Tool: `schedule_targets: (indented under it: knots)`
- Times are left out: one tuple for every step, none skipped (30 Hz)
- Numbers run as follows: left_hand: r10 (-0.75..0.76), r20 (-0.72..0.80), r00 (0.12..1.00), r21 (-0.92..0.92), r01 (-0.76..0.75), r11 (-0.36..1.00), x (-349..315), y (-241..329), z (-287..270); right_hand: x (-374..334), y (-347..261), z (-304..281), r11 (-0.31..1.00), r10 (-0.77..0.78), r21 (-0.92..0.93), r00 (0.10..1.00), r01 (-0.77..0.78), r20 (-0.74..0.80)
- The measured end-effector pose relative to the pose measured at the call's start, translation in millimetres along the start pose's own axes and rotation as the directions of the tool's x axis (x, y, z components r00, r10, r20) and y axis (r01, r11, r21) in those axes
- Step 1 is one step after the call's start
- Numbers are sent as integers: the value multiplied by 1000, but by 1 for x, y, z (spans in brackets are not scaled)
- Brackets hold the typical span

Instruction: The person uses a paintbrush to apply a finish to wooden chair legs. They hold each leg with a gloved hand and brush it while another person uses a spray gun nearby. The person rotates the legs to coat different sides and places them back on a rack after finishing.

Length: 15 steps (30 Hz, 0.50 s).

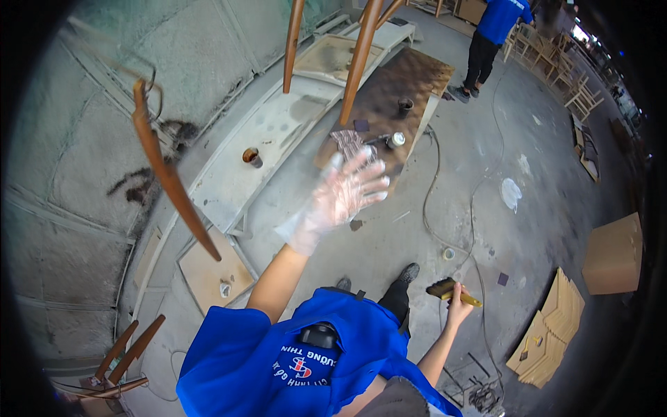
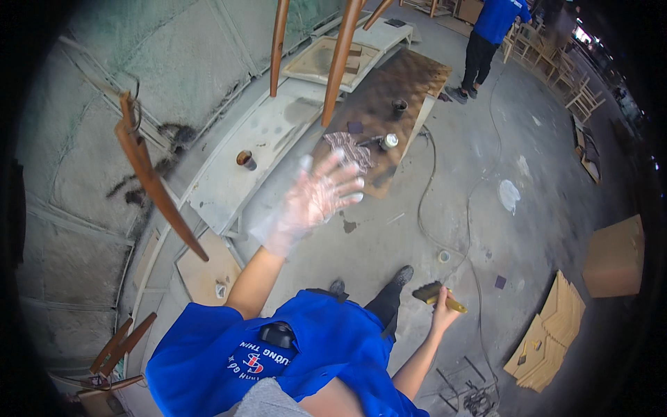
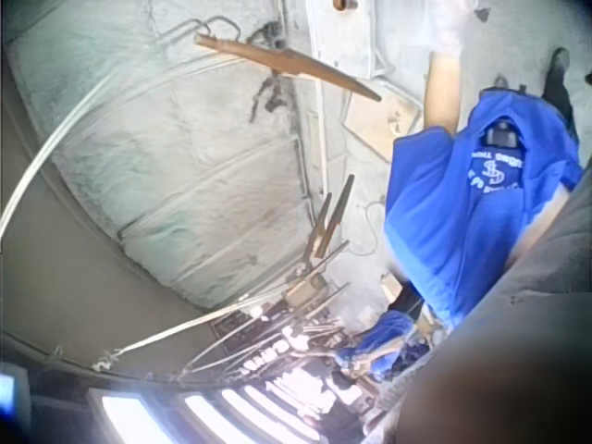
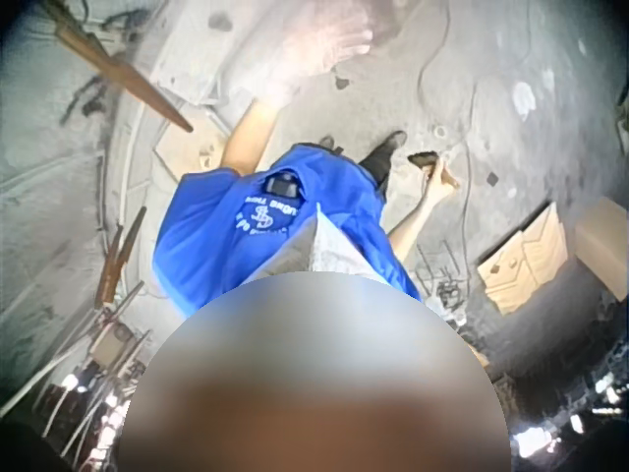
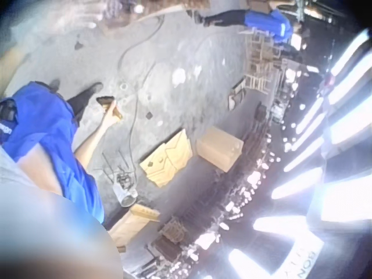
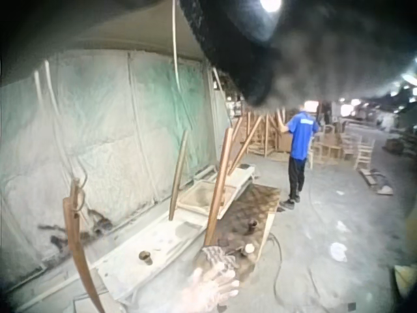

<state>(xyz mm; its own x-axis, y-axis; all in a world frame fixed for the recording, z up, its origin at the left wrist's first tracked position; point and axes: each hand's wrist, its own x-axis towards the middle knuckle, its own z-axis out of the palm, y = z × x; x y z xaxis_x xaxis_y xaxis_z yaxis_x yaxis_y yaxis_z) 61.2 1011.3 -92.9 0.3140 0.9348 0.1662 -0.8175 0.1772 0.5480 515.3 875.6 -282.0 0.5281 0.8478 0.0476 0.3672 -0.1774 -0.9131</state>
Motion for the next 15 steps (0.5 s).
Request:
schedule_targets:
  knots:
    - [-55, -68, 996, 180, 67, 981, 14, -14, -22, 23, 3, -4, 999, 24, -38, 1000, -24, -2]
    - [-98, -178, 979, 308, 150, 940, 24, -31, -43, 44, 7, -8, 999, 32, -33, 999, -31, 15]
    - [-130, -322, 938, 421, 264, 868, 32, -48, -65, 67, 10, -7, 997, 71, 28, 997, -71, 12]
    - [-134, -376, 917, 431, 301, 850, 31, -68, -85, 91, 14, -8, 995, 76, 69, 997, -75, -5]
    - [-149, -496, 855, 438, 395, 808, 27, -87, -105, 116, 17, -7, 993, 109, 43, 994, -110, 17]
    - [-159, -591, 791, 438, 479, 760, 22, -106, -124, 141, 20, -7, 992, 125, 14, 991, -125, 44]
    - [-154, -706, 692, 420, 583, 695, 11, -126, -142, 166, 23, -7, 990, 142, -19, 987, -141, 72]
    - [-138, -782, 608, 400, 660, 636, -6, -144, -157, 191, 25, -5, 993, 53, -109, 995, -44, 82]
    - [-89, -804, 587, 424, 673, 606, -25, -162, -170, 215, 27, -1, 979, -35, -198, 994, 55, 102]
    - [-151, -898, 413, 264, 781, 566, -45, -175, -183, 238, 26, 4, 947, -121, -282, 984, 154, 131]
    - [-187, -945, 269, 130, 831, 540, -61, -187, -195, 261, 24, 5, 923, -23, -370, 976, 104, 217]
    - [-199, -961, 192, 56, 841, 538, -82, -198, -200, 283, 19, 13, 924, -55, -354, 966, 145, 254]
    - [-219, -973, 68, -56, 857, 513, -99, -207, -204, 304, 13, 20, 925, -72, -338, 955, 172, 289]
    - [-240, -970, 29, -97, 860, 500, -118, -215, -202, 323, 5, 27, 927, -87, -322, 947, 191, 310]
    - [-266, -963, -50, -170, 877, 449, -124, -221, -203, 342, -5, 37, 935, -117, -277, 932, 220, 344]
